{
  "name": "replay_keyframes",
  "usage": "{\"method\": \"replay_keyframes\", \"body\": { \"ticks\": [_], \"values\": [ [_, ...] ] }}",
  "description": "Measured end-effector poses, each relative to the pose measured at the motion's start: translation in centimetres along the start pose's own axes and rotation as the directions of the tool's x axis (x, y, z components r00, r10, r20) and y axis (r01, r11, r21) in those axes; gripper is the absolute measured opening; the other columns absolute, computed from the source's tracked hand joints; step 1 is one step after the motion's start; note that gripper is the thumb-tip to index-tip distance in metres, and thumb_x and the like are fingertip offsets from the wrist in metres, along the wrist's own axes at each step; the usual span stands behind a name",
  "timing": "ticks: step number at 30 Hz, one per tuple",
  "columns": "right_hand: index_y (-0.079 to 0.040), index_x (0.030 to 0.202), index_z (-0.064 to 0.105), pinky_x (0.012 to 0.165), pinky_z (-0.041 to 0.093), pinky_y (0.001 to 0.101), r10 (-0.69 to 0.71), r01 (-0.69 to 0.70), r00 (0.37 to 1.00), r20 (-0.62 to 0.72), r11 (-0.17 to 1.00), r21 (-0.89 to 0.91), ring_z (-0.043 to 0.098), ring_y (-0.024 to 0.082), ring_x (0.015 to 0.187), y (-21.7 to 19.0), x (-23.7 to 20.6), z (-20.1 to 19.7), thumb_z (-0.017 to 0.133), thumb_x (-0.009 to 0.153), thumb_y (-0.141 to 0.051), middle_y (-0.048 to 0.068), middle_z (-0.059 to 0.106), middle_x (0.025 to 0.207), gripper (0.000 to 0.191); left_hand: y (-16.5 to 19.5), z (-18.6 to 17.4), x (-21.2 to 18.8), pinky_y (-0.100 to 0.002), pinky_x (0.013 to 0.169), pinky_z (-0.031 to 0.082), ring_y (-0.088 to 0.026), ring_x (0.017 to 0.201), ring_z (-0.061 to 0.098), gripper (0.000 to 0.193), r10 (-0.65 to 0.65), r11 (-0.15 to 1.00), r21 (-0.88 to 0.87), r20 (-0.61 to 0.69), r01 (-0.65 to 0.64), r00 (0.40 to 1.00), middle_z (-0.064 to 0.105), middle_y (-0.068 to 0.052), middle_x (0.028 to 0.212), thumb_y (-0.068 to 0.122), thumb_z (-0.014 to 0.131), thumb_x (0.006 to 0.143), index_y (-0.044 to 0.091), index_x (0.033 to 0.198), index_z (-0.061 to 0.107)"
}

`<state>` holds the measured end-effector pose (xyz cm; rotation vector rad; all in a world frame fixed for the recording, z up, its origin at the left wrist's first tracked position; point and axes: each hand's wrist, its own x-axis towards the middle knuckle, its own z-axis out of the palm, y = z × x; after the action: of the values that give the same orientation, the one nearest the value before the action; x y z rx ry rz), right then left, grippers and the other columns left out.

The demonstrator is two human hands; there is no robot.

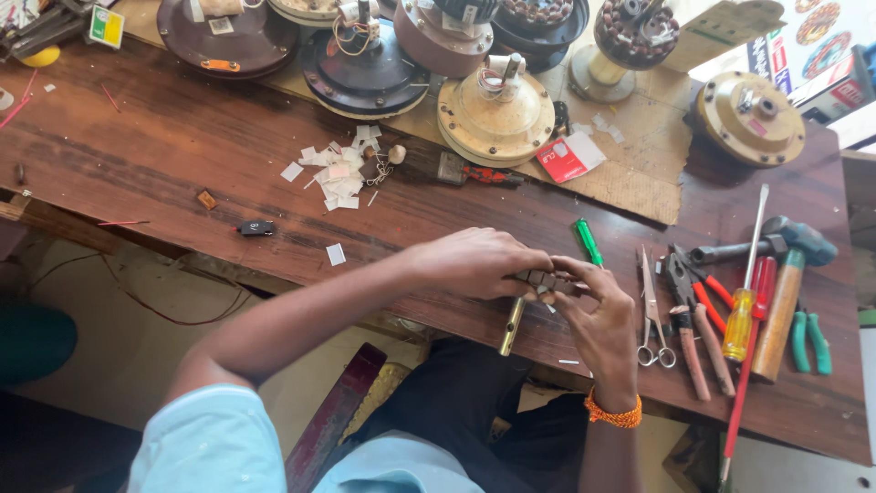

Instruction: The person sits at a workbench fitting small white insulating strips into the slots of a motor armature, cutting strips from a sheet with scissors and pressing each strip into place by hand, and occasionally using a screwdriver on the armature. The armature is turned and repositioned on the bench as work proceeds around it.

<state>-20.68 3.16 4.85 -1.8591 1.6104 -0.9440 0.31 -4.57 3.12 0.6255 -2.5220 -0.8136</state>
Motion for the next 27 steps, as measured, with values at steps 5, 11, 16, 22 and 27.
{"method": "replay_keyframes", "body": {
  "ticks": [5, 11, 16, 22, 27],
  "values": [
    [-0.006, 0.133, 0.066, 0.101, 0.058, 0.0334, -0.088, 0.091, 0.996, -0.022, 0.97, 0.224, 0.066, 0.021, 0.117, 0.7, -0.9, 0.9, 0.073, 0.088, 0.002, 0.011, 0.068, 0.125, 0.046, 2.4, 3.5, -2.7, -0.043, 0.088, 0.053, -0.028, 0.1, 0.069, 0.038, -0.132, 0.989, -0.007, -0.52, 0.15, 0.844, 0.071, -0.004, 0.107, 0.031, 0.08, 0.088, 0.013, 0.119, 0.066],
    [-0.003, 0.141, 0.062, 0.102, 0.05, 0.0381, -0.159, 0.159, 0.984, -0.078, 0.987, -0.007, 0.061, 0.027, 0.113, 0.4, -1.4, 1.6, 0.08, 0.09, -0.001, 0.01, 0.073, 0.123, 0.055, 3.0, 6.0, -2.3, -0.041, 0.093, 0.044, -0.026, 0.111, 0.062, 0.042, -0.089, 0.989, 0.024, -0.69, 0.146, 0.718, 0.063, -0.005, 0.116, 0.026, 0.079, 0.092, 0.011, 0.126, 0.059],
    [-0.005, 0.152, 0.054, 0.107, 0.05, 0.0387, -0.133, 0.143, 0.982, -0.135, 0.987, 0.071, 0.061, 0.024, 0.119, 0.0, -1.8, 2.4, 0.074, 0.098, -0.005, 0.009, 0.07, 0.13, 0.057, 3.4, 6.6, -2.0, -0.042, 0.095, 0.043, -0.028, 0.112, 0.06, 0.04, -0.132, 0.985, -0.015, -0.699, 0.17, 0.703, 0.063, -0.006, 0.117, 0.025, 0.077, 0.093, 0.011, 0.126, 0.059],
    [-0.003, 0.156, 0.048, 0.11, 0.046, 0.0397, -0.115, 0.127, 0.979, -0.167, 0.99, 0.061, 0.057, 0.025, 0.119, -0.1, -2.5, 3.0, 0.071, 0.101, -0.009, 0.01, 0.068, 0.137, 0.06, 3.7, 6.6, -2.2, -0.038, 0.093, 0.043, -0.025, 0.109, 0.06, 0.036, -0.171, 0.982, -0.061, -0.684, 0.179, 0.71, 0.063, -0.004, 0.118, 0.022, 0.075, 0.094, 0.012, 0.125, 0.06],
    [-0.004, 0.155, 0.051, 0.111, 0.045, 0.0411, -0.116, 0.119, 0.978, -0.175, 0.993, 0.005, 0.056, 0.026, 0.119, -0.2, -2.9, 3.1, 0.07, 0.105, -0.009, 0.009, 0.07, 0.134, 0.054, 4.1, 5.8, -2.5, -0.038, 0.095, 0.044, -0.024, 0.111, 0.06, 0.038, -0.198, 0.979, -0.095, -0.637, 0.18, 0.745, 0.064, -0.003, 0.118, 0.021, 0.074, 0.087, 0.013, 0.122, 0.061]
  ]
}}
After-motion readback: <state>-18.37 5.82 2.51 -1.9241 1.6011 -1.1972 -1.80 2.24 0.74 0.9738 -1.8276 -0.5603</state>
